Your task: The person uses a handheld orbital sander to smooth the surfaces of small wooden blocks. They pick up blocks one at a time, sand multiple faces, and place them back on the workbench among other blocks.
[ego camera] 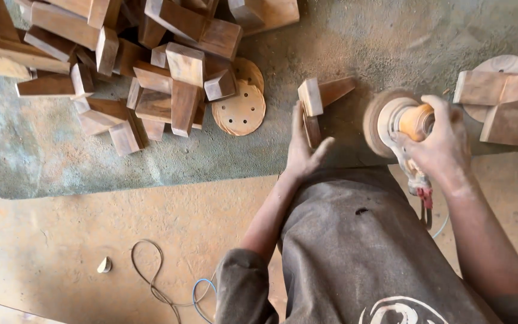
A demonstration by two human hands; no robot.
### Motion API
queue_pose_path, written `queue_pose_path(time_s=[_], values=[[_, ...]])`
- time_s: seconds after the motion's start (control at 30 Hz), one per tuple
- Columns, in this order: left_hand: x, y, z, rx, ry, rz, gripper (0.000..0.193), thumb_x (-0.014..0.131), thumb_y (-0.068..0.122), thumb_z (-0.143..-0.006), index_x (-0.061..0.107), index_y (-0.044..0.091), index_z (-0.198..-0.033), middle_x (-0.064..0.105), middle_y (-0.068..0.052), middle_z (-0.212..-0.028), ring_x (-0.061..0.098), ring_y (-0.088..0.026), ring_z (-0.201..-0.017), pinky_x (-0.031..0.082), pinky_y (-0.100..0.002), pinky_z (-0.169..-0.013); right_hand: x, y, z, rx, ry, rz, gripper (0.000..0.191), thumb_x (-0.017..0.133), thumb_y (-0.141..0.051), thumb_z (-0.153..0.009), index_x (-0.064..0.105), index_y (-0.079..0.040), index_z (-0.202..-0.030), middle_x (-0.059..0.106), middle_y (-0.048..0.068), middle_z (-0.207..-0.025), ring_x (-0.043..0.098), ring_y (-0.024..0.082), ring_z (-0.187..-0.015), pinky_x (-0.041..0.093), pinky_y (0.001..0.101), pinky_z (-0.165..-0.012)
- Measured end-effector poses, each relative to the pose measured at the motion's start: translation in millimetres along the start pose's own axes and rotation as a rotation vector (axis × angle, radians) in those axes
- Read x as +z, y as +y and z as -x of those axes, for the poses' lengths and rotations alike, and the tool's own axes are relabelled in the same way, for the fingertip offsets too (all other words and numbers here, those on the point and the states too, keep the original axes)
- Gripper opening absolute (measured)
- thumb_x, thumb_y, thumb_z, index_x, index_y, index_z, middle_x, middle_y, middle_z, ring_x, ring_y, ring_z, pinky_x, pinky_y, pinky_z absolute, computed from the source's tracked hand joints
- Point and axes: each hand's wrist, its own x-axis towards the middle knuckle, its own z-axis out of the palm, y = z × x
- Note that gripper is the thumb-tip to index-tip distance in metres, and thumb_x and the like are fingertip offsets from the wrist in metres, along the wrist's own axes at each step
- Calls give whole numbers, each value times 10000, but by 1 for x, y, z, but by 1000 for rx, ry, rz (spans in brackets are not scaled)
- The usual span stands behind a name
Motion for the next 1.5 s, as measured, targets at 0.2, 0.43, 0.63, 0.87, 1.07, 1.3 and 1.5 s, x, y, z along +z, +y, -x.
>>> queue_pose_path(time_s=[0.2, 0.43, 0.63, 0.87, 1.07, 1.3, 1.5], values=[[-3, -3, -40, -232, 137, 222, 866, 575, 455, -1038, 162, 22, -1664, 269, -265, -1707, 306, -387, -1588, 290, -459, -1280, 35, -27, -35, -42, -102, -22, 983, 943, -374, -737, 415, -230, -1554, 469, 302, -1407, 550, 493, -1245, 522, 581, -949], [20, -7, -99, -400, 116, 93, 791, 449, 502, -1072, 213, 13, -1647, 189, -249, -1725, 151, -327, -1618, 160, -421, -1293, 80, -63, -72, -154, -166, 17, 976, 948, -366, -822, 333, -171, -1554, 394, 321, -1361, 558, 531, -1198, 541, 613, -937], [15, -10, -93, -364, 73, 122, 833, 437, 520, -1086, 108, 23, -1667, 150, -240, -1750, 142, -317, -1631, 161, -412, -1307, 80, -68, -114, -165, -62, 65, 892, 897, -200, -905, 331, -123, -1590, 265, 376, -1471, 600, 539, -1117, 596, 567, -847], [15, -9, -93, -438, 56, 120, 842, 437, 515, -1070, 84, 47, -1674, 222, -249, -1714, 298, -332, -1551, 255, -413, -1256, 88, -93, -121, -133, -149, 78, 848, 867, -234, -911, 326, -80, -1545, 296, 415, -1381, 641, 505, -942, 630, 482, -661], [14, -24, -79, -338, 56, 22, 828, 445, 521, -1099, 114, 36, -1683, 187, -261, -1745, 214, -371, -1619, 206, -445, -1315, 89, -87, -91, -250, -68, 209, 846, 836, -130, -847, 350, -59, -1536, 339, 406, -1345, 669, 452, -884, 619, 483, -647], [10, -24, -84, -334, 41, -4, 848, 460, 550, -1076, 143, 34, -1670, 143, -247, -1752, 131, -366, -1641, 151, -468, -1327, 90, -65, -47, -313, -118, 270, 681, 712, -11, -925, 387, -31, -1522, 395, 385, -1253, 676, 443, -838, 635, 476, -656], [5, -25, -88, -335, 17, -40, 895, 509, 569, -1047, 149, 42, -1674, 140, -244, -1753, 134, -363, -1637, 168, -485, -1320, 113, -71, -89, -330, -29, 236, 635, 681, 34, -940, 410, -43, -1509, 411, 407, -1280, 680, 426, -831, 613, 455, -618]])
